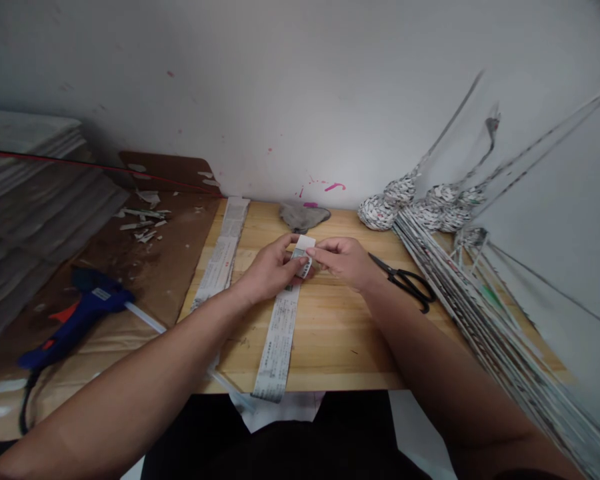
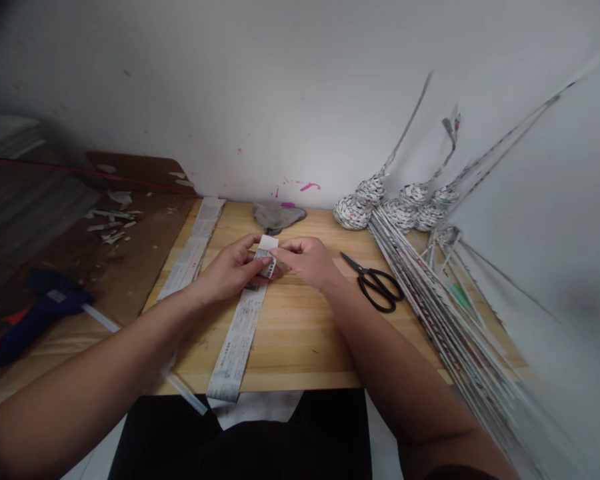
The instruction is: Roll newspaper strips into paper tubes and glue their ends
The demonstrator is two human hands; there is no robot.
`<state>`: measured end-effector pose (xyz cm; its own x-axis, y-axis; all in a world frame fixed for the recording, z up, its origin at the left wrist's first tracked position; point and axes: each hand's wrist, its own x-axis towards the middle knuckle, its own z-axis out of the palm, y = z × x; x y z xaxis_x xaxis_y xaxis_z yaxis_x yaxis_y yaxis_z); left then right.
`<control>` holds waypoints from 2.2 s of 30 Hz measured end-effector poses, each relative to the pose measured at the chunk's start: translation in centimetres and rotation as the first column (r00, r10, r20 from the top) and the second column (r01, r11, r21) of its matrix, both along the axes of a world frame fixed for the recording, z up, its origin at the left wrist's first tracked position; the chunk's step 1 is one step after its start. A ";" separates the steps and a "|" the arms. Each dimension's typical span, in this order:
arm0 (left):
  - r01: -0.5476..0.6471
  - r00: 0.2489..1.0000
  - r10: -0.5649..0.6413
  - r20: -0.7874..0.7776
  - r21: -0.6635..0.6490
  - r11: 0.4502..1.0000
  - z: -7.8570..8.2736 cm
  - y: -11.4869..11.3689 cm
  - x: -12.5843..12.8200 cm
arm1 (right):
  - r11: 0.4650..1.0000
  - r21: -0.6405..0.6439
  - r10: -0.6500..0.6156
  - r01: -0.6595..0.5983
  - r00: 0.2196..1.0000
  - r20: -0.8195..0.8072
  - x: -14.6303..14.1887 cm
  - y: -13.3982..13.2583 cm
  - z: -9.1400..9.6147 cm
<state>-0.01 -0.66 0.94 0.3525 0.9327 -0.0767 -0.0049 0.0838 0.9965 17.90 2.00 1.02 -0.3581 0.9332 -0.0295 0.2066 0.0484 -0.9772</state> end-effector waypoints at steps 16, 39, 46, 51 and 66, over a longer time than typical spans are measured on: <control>0.005 1.000 -0.005 0.012 0.012 1.000 -0.3 0.2 -0.2 | 0.998 -0.041 0.043 -0.044 0.999 -0.034 0.3 0.5 -0.4; 0.009 1.000 -0.008 -0.012 0.057 0.998 -0.5 0.1 0.0 | 0.982 -0.146 -0.153 0.120 0.958 -0.241 -1.6 -0.2 -0.5; 0.016 0.999 -0.017 0.033 0.056 0.998 -0.9 0.2 0.1 | 0.983 -0.163 -0.129 0.081 0.943 -0.307 -1.9 -0.3 -1.1; 0.020 0.992 -0.005 0.122 -0.119 0.993 -0.7 0.3 0.2 | 0.981 -0.102 -0.189 0.165 0.933 -0.307 -2.0 -0.3 -0.9; -0.081 0.996 0.085 0.031 -0.111 0.991 -0.9 0.1 0.2 | 0.978 -0.067 -0.208 0.198 0.902 -0.378 -3.0 -1.2 -1.4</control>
